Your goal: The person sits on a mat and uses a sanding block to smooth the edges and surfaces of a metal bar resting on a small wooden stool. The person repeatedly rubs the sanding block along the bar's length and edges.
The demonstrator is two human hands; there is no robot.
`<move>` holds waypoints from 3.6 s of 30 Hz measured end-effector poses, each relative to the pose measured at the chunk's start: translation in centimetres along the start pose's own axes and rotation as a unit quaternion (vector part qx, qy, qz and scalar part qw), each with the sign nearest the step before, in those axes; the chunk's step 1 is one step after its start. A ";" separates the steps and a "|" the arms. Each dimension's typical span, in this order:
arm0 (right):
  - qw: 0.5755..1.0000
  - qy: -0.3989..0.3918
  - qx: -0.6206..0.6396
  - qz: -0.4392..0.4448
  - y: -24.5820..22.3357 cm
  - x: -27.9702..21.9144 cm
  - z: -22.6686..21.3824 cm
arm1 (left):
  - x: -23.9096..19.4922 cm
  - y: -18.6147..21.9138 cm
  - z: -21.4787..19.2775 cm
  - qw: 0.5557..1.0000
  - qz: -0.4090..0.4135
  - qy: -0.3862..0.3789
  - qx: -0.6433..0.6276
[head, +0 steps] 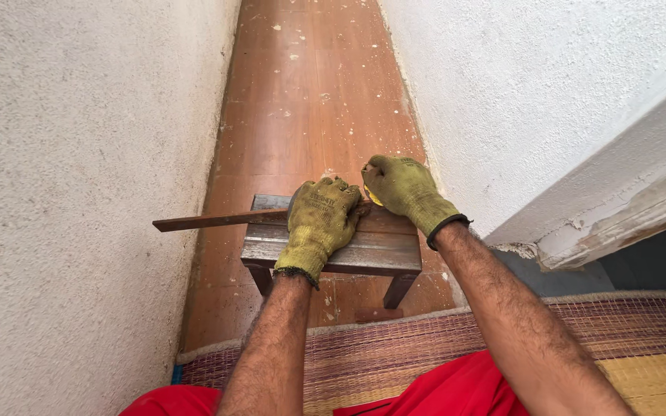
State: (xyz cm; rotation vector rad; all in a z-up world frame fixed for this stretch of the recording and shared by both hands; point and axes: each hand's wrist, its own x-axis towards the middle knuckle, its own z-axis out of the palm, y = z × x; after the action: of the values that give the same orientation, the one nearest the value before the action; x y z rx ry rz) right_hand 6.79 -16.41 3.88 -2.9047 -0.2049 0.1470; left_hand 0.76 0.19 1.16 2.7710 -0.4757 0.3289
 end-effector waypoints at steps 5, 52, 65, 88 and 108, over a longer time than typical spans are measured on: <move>0.998 0.008 -0.009 0.065 1.5 -0.6 -0.5 | -0.4 0.5 0.3 1.000 -0.007 -0.015 0.002; 0.886 0.442 0.122 -0.066 0.8 1.8 6.5 | 5.3 -0.2 3.7 0.989 -0.141 0.015 0.038; 0.945 0.315 0.078 -0.033 0.6 2.6 5.9 | 5.7 0.2 4.1 0.983 -0.178 0.037 0.033; 0.966 0.189 0.158 0.075 1.0 3.7 0.8 | 6.2 -2.2 3.4 0.994 -0.096 -0.047 0.035; 0.994 0.013 0.076 0.076 0.3 6.7 -1.1 | 6.2 -1.4 2.5 0.992 -0.121 -0.026 0.007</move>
State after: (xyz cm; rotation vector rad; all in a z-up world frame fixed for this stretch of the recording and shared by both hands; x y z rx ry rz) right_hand 13.58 -15.97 4.32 -2.7664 0.0313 0.1432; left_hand 7.40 -1.21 0.22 2.8159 -0.1470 0.2050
